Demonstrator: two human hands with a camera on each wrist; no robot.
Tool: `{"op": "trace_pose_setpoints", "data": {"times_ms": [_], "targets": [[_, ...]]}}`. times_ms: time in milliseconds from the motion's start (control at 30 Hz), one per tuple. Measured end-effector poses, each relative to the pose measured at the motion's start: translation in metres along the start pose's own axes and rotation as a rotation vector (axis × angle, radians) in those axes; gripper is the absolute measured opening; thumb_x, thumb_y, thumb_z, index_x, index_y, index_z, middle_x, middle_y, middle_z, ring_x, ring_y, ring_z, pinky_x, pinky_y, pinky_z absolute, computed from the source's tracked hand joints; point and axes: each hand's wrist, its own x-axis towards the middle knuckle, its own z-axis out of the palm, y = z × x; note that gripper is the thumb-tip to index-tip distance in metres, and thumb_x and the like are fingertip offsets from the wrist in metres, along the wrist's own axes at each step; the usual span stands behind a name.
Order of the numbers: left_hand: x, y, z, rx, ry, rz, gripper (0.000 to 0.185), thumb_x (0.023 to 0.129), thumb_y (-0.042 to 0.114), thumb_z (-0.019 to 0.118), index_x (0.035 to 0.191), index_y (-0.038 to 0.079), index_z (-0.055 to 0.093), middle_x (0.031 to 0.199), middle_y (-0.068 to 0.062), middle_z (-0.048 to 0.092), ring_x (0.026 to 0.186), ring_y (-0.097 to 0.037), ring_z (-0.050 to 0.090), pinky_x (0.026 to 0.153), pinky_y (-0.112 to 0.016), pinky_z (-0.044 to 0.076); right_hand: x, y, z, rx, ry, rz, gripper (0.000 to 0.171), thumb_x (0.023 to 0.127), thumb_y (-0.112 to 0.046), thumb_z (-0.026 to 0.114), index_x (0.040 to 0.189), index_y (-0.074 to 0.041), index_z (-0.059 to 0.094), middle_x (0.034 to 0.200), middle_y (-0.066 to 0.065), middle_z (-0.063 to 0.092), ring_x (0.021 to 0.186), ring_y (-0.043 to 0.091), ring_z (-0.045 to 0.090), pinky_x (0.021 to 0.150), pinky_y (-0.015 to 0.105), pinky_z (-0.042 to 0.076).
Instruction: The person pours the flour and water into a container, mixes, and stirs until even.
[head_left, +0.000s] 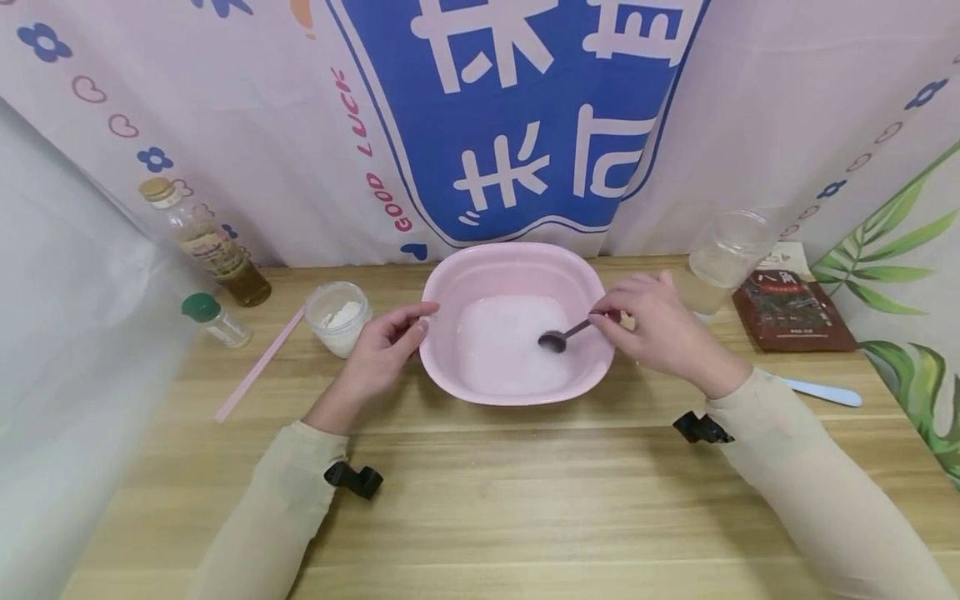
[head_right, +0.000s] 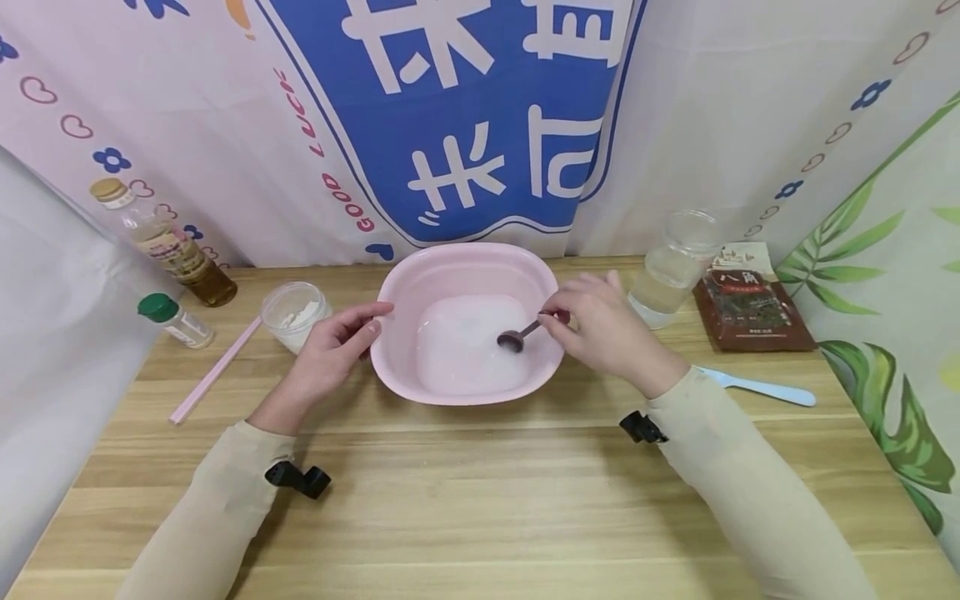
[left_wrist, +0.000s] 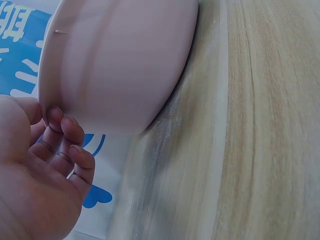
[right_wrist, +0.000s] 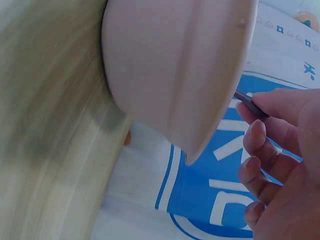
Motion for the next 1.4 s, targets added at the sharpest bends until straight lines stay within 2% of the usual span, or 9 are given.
{"op": "trace_pose_setpoints", "data": {"times_ms": [167,367,533,767,867,967,1067,1200,1400], "targets": [[0.0,0.0,-0.001,-0.001,0.004,-0.001,0.038,0.114,0.017,0.053,0.15,0.007,0.062,0.133,-0.02,0.068,0.109,-0.021,0.062,0.088,-0.019,0.059,0.002,0.003,0.003,0.063,-0.02,-0.013,0.007,0.1,-0.013,0.076,0.101,-0.01,0.082,0.101,0.006,0.08,0.103,0.028,0.066,0.088,0.04,0.029],[0.0,0.0,-0.001,-0.008,0.008,0.013,0.038,0.114,0.016,0.053,0.15,0.005,0.062,0.132,-0.022,0.068,0.106,-0.017,0.062,0.089,-0.021,0.059,0.011,-0.003,0.025,0.189,-0.013,-0.047,0.008,0.098,-0.011,0.079,0.101,-0.009,0.086,0.091,0.0,0.075,0.095,0.021,0.058,0.093,0.046,0.029],[0.001,-0.001,0.001,-0.016,0.014,0.022,0.037,0.113,0.014,0.054,0.148,0.004,0.064,0.128,-0.022,0.067,0.103,-0.015,0.062,0.088,-0.024,0.059,0.021,-0.017,0.038,0.064,-0.035,-0.044,0.009,0.098,-0.019,0.081,0.1,-0.013,0.088,0.089,0.0,0.071,0.095,0.023,0.056,0.093,0.051,0.031],[0.002,-0.002,0.001,-0.021,0.016,0.027,0.037,0.113,0.014,0.054,0.148,0.004,0.064,0.126,-0.023,0.067,0.101,-0.014,0.062,0.086,-0.024,0.06,0.027,-0.016,0.039,-0.18,0.08,0.042,0.01,0.095,-0.021,0.084,0.097,-0.012,0.086,0.091,0.007,0.076,0.094,0.032,0.061,0.085,0.049,0.034],[0.001,-0.002,0.001,-0.021,0.016,0.018,0.038,0.113,0.015,0.054,0.148,0.005,0.063,0.127,-0.023,0.067,0.102,-0.015,0.062,0.086,-0.021,0.059,0.024,-0.01,0.036,-0.222,0.143,0.087,0.012,0.094,-0.02,0.084,0.094,-0.008,0.085,0.091,0.01,0.078,0.091,0.035,0.061,0.083,0.05,0.035],[0.0,-0.002,0.0,-0.025,0.017,0.011,0.038,0.114,0.016,0.054,0.149,0.005,0.063,0.129,-0.022,0.067,0.103,-0.015,0.063,0.086,-0.02,0.059,0.022,-0.006,0.034,-0.198,0.183,0.114,0.011,0.093,-0.018,0.083,0.093,-0.006,0.084,0.091,0.012,0.079,0.089,0.036,0.06,0.082,0.051,0.034],[-0.001,-0.002,0.0,-0.027,0.019,0.01,0.038,0.114,0.015,0.053,0.149,0.005,0.063,0.13,-0.023,0.068,0.103,-0.016,0.063,0.086,-0.018,0.058,0.023,-0.006,0.032,-0.108,0.147,0.14,0.011,0.094,-0.017,0.081,0.095,-0.007,0.085,0.092,0.011,0.079,0.091,0.035,0.06,0.083,0.05,0.032],[-0.001,-0.003,0.0,-0.021,0.015,0.01,0.038,0.114,0.015,0.053,0.149,0.005,0.063,0.133,-0.022,0.068,0.104,-0.017,0.062,0.086,-0.019,0.058,0.027,-0.011,0.034,0.041,0.036,0.149,0.011,0.097,-0.019,0.081,0.1,-0.009,0.086,0.097,0.008,0.081,0.1,0.032,0.062,0.09,0.051,0.031],[-0.001,-0.003,0.001,-0.037,0.007,0.004,0.038,0.114,0.014,0.052,0.15,0.005,0.062,0.143,-0.022,0.066,0.107,-0.014,0.063,0.088,-0.017,0.059,0.028,-0.019,0.036,0.158,-0.114,0.049,0.01,0.098,-0.018,0.081,0.099,-0.011,0.087,0.091,-0.001,0.076,0.101,0.025,0.061,0.1,0.053,0.029]]}}
